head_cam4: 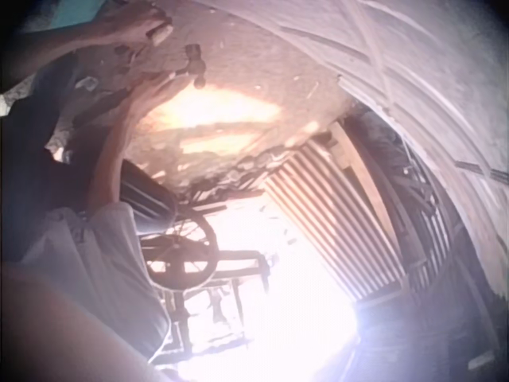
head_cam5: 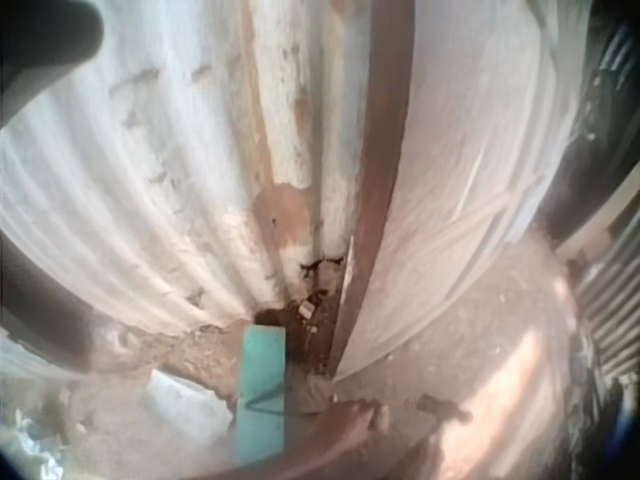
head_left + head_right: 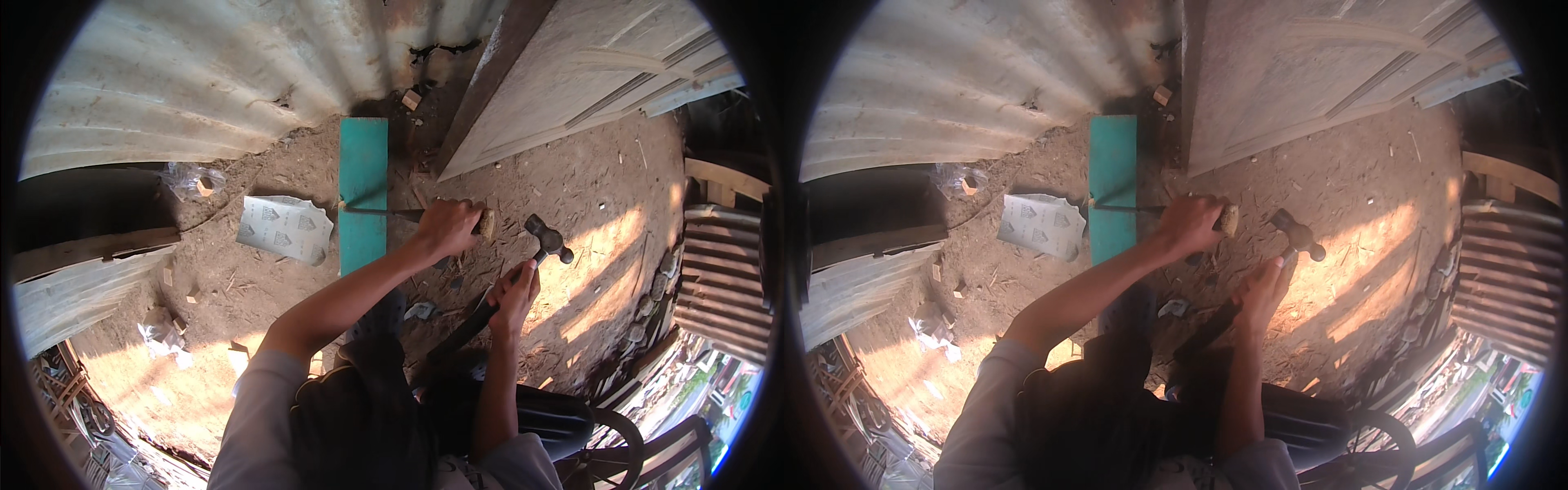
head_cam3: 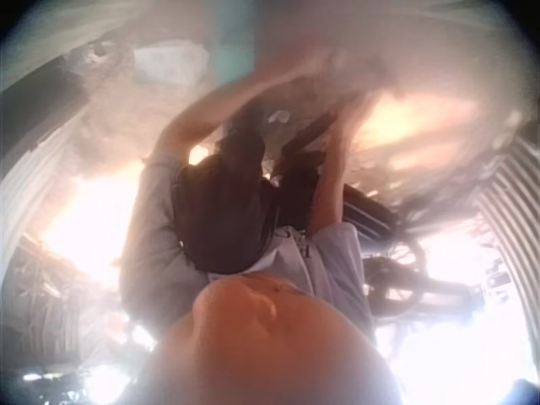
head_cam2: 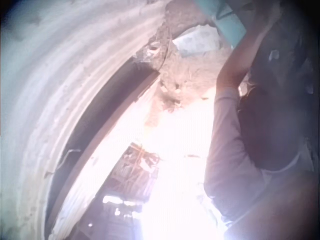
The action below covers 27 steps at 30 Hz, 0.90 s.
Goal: The person sits on the ground and uses a hammer and chisel to shape a small round wooden object placed on a green plank. They repeatedly strike the chisel to carve the wood, occasionally repositioning the object and tools.
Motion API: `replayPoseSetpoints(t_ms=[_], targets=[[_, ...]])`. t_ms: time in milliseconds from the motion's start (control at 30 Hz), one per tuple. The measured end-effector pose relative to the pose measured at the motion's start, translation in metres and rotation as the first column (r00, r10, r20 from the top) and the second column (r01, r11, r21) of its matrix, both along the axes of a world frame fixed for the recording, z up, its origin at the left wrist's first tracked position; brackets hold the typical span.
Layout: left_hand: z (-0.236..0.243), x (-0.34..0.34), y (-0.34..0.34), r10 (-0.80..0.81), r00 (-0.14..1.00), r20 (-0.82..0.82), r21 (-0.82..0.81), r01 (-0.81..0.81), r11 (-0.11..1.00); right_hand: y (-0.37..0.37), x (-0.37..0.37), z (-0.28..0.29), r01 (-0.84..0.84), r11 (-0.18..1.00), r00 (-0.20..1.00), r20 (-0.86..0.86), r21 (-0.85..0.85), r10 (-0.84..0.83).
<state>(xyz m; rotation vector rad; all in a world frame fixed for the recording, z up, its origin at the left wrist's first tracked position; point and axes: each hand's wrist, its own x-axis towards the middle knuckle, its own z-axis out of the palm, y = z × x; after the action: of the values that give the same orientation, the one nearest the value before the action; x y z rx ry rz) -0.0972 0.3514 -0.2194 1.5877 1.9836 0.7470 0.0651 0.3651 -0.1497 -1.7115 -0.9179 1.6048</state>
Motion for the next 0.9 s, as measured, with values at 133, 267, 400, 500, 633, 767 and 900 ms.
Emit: replayPoseSetpoints(t_ms=[133,267,400,500,633,767,900], targets=[[-0.006,-0.002,0.002,0.006,0.998,-0.066,0.029,-0.004,1.000,0.001,0.008,-0.001,-0.014,0.998,1.000,-0.008,0.067,0.014],[-0.012,0.000,0.005,0.051,0.997,-0.051,0.078,-0.047,0.996,-0.004,0.016,-0.009,-0.121,0.992,0.990,0.075,0.039,0.118],[-0.017,0.000,0.005,0.066,0.996,-0.064,0.088,-0.060,0.994,0.002,0.018,-0.009,-0.262,0.965,0.960,0.101,-0.018,0.263],[-0.020,0.002,0.007,0.071,0.993,-0.092,0.073,-0.064,0.995,0.003,0.013,-0.009,-0.088,0.996,0.996,0.027,-0.013,0.089],[-0.016,0.001,0.007,0.033,0.997,-0.074,0.028,-0.031,0.999,-0.001,0.024,-0.020,-0.288,0.957,0.944,0.157,-0.047,0.292],[-0.016,0.001,0.005,0.057,0.995,-0.083,0.049,-0.053,0.997,-0.012,0.008,-0.004,-0.126,0.992,0.991,0.048,-0.012,0.127],[-0.016,-0.002,0.007,0.098,0.992,-0.078,0.068,-0.092,0.993,0.002,0.023,-0.017,-0.328,0.942,0.929,0.156,-0.066,0.334]])
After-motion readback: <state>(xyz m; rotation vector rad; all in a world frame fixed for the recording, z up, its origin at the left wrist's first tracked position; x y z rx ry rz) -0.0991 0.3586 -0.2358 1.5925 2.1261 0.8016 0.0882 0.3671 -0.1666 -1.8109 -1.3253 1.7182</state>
